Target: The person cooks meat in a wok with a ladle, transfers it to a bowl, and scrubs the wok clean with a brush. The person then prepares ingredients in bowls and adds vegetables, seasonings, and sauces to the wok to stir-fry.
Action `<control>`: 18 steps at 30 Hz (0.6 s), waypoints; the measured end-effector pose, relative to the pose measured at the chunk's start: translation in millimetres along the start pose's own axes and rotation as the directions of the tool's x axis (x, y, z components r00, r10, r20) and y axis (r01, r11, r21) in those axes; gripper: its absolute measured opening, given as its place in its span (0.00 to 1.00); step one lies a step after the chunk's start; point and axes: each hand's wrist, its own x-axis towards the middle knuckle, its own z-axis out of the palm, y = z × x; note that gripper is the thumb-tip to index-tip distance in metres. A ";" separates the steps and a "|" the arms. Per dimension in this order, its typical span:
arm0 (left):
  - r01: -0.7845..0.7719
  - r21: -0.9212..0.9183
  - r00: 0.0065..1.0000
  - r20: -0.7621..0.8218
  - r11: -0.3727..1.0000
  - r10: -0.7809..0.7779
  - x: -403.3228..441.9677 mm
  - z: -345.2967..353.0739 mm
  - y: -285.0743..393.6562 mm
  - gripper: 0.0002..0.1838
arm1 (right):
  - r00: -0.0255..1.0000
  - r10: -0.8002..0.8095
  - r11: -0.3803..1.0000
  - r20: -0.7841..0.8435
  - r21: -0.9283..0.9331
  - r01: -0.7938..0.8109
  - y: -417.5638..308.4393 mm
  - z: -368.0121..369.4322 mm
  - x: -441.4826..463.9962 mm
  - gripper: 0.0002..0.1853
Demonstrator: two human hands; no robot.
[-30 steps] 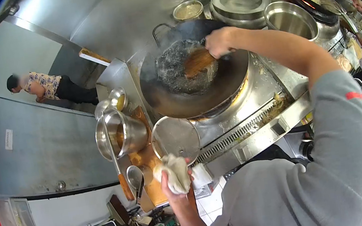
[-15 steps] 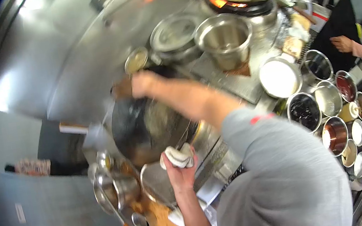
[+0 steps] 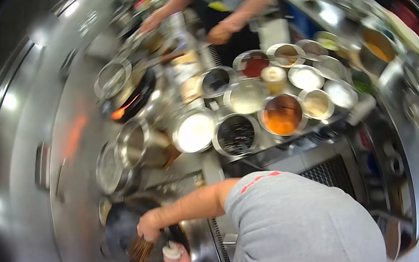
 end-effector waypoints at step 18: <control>-0.355 0.728 0.919 0.155 0.587 0.363 -56.4 15.2 -39.7 0.14 | 0.922 0.372 0.646 -0.111 0.743 -0.172 71.5 22.5 -191.9 0.41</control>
